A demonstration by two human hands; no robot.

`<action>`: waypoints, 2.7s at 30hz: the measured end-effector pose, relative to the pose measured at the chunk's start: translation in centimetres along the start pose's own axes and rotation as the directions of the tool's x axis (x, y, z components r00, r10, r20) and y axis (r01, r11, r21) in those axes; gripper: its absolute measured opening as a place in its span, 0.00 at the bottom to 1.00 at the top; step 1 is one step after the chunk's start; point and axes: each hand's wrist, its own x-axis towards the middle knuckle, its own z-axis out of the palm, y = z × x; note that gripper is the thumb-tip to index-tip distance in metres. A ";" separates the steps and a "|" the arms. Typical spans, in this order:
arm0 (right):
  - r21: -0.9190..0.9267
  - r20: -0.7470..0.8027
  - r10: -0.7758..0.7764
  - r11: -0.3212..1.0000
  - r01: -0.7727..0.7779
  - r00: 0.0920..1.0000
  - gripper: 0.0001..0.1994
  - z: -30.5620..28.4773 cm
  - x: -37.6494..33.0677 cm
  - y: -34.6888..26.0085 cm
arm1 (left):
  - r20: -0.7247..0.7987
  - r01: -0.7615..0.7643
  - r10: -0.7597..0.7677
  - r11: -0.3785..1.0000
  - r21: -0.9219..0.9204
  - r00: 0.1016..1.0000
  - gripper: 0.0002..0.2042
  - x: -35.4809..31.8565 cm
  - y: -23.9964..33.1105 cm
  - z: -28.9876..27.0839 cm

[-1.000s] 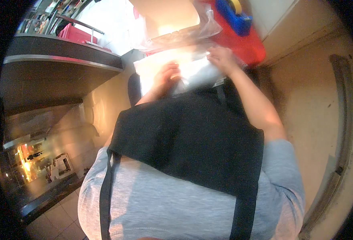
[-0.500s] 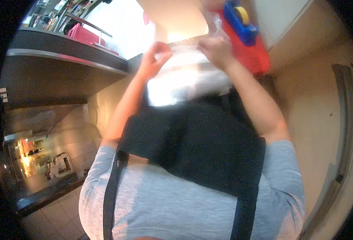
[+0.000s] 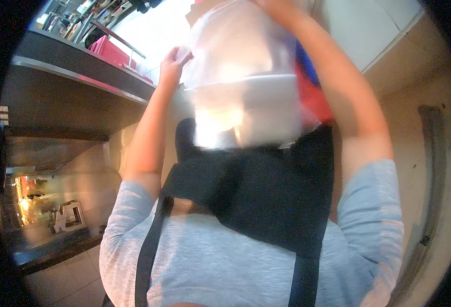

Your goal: The person lines cardboard takeout boxes with plastic bags by hand and stacks them.

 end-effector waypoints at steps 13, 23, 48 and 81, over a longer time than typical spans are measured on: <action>0.020 0.452 -0.028 1.000 0.022 0.892 0.07 12.5 -16.5 -4.3 | -0.096 0.348 -0.337 0.928 0.137 0.937 0.09 3.0 -7.3 1.0; 0.206 0.829 -0.199 0.978 0.046 0.523 0.08 8.4 -21.3 -6.5 | -0.219 0.274 -0.269 0.962 -0.009 0.938 0.09 4.0 -6.7 1.3; 0.060 0.053 0.706 0.704 -0.708 0.706 0.10 12.3 -15.2 7.2 | 0.128 0.270 -0.264 0.962 -0.033 0.956 0.32 -2.8 -5.1 -1.3; -0.059 0.673 0.507 0.763 -0.644 0.538 0.24 17.0 -11.3 2.6 | 0.165 0.310 -0.351 0.922 0.231 0.922 0.32 1.0 -6.1 -2.0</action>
